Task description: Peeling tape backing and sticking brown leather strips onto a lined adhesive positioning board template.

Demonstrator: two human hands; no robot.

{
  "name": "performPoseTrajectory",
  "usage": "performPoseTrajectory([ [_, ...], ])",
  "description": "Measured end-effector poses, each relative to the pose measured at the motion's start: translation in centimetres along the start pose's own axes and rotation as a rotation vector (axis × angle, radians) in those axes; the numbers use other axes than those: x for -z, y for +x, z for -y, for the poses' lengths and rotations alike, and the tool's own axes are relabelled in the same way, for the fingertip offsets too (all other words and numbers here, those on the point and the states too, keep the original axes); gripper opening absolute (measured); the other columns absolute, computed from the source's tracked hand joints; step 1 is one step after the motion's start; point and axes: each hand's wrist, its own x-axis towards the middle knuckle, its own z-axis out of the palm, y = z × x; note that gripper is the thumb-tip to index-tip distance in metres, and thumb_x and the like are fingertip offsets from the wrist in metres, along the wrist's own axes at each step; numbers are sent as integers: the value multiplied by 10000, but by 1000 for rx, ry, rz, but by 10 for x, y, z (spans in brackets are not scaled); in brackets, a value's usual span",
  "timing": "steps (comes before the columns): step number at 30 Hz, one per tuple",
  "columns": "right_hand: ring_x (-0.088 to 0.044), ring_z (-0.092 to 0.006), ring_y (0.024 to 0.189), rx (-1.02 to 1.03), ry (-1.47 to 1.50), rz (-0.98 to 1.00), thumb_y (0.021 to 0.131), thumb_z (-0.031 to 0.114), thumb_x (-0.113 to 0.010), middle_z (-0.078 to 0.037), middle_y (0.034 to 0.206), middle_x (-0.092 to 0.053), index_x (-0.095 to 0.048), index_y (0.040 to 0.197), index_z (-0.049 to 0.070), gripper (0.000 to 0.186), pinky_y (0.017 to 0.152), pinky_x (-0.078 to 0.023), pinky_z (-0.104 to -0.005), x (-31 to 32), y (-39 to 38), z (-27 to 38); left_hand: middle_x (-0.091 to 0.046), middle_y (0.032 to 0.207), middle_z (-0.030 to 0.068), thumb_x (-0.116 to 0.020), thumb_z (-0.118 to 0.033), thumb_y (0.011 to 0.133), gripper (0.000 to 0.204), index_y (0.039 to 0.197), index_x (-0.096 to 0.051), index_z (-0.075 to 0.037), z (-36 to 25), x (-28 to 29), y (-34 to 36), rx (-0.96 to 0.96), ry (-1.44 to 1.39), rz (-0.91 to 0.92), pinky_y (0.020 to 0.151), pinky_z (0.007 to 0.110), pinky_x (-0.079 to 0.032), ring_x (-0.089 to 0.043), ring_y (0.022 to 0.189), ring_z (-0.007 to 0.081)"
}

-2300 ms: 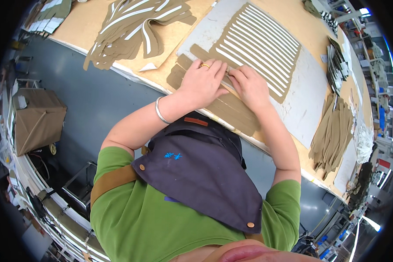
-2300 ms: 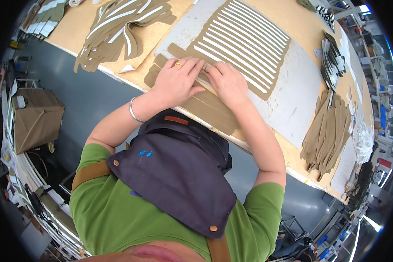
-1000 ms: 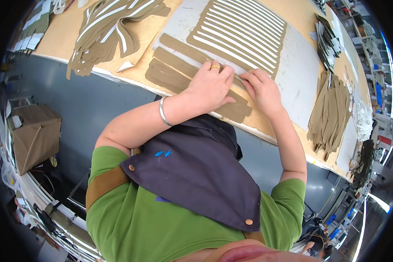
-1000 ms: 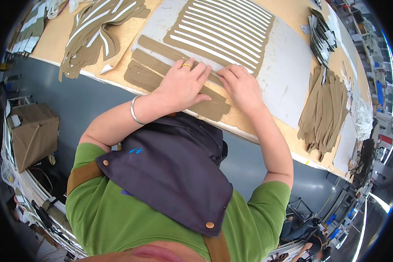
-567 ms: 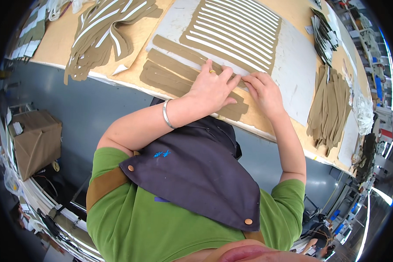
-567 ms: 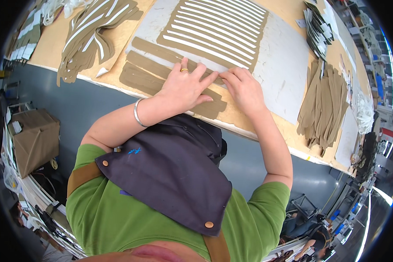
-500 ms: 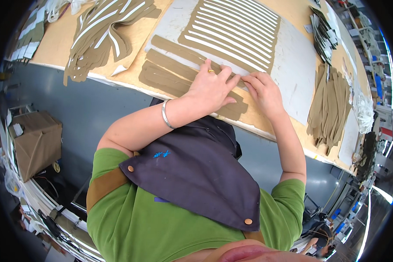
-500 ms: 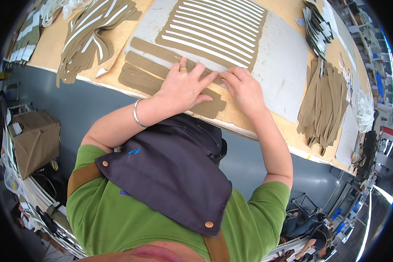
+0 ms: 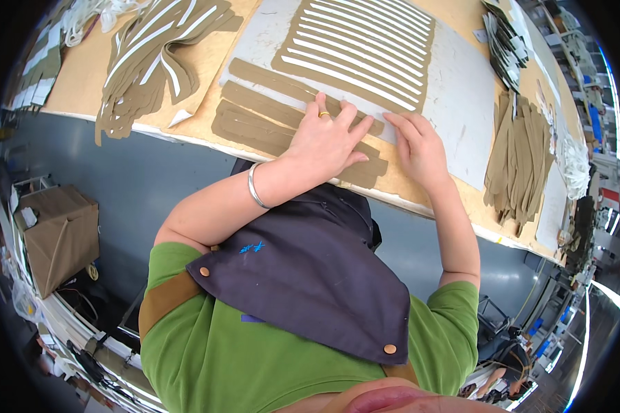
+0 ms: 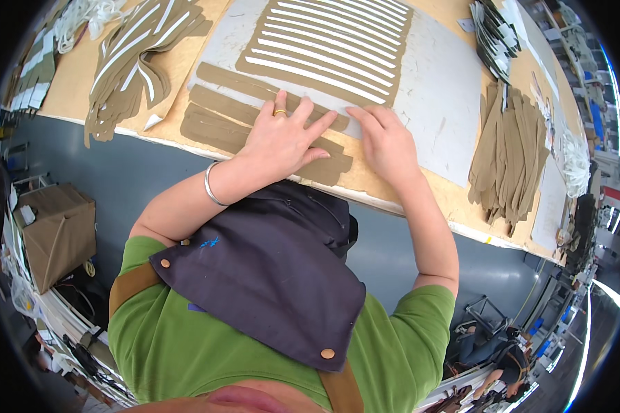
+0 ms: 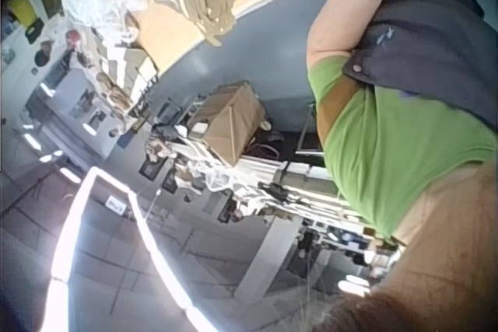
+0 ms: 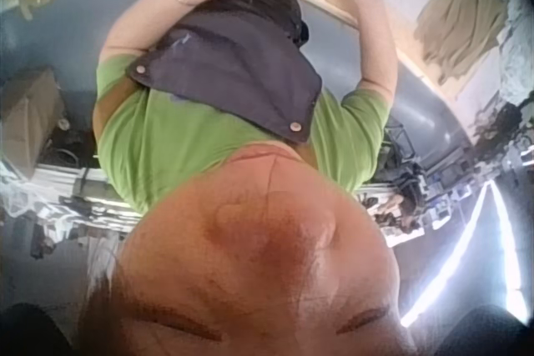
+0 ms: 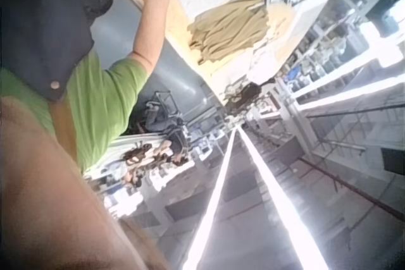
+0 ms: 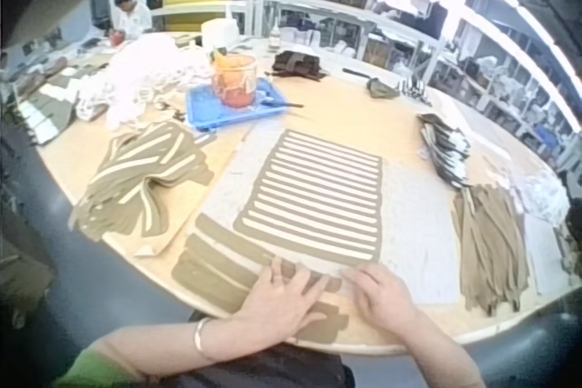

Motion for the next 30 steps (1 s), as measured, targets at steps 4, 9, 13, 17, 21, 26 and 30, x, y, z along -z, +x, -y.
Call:
performPoseTrajectory([
  [4,-602,-207,871,23,-106,107,730,-48,-615,-4,971,-615,-723,1112,155,445,724,-541,-344,1,0,8,-541,1279,152,-663,-534,843,669,1403,-519,-198,-1,3,-1,11,23,21,909,474,-448,-559,1135,496],
  [9,-602,-198,884,-10,-178,145,754,-9,-613,4,986,-618,-724,1107,156,405,717,-535,-341,5,-4,11,-578,1252,92,-632,-515,868,650,1364,-533,-106,18,13,-8,143,67,62,938,450,-433,-590,1155,311],
  [13,-623,-209,888,-95,-108,186,832,96,-652,-13,948,-642,-724,1070,140,253,725,-533,-358,10,4,6,-625,1192,38,-652,-419,876,510,1270,-610,-98,66,24,-23,211,80,-7,906,428,-432,-589,1125,239],
  [17,-648,-235,859,-392,145,159,858,227,-698,-43,892,-656,-692,991,109,178,735,-531,-375,0,30,26,-644,1135,21,-712,-284,838,413,1217,-644,-135,69,24,-13,123,-114,-147,903,420,-420,-585,1114,239],
  [21,-655,-251,844,-362,119,264,848,250,-721,-61,883,-664,-641,934,74,212,740,-526,-377,-4,36,30,-645,1110,17,-740,-229,809,426,1215,-632,-159,54,2,9,-29,-322,-180,960,433,-379,-586,1102,228],
  [26,-633,-193,749,-367,393,152,866,166,-721,-67,818,-651,-608,879,49,163,688,-510,-324,12,30,39,-639,1010,23,-706,-123,812,436,1238,-620,-157,64,17,14,-73,-302,-119,930,420,-362,-606,989,213],
  [30,-576,-124,681,-390,604,86,874,99,-721,-62,754,-621,-604,890,39,132,647,-486,-268,65,12,55,-632,955,22,-668,-23,797,475,1251,-621,-153,99,73,-27,-3,-482,-58,915,399,-351,-606,914,217],
])
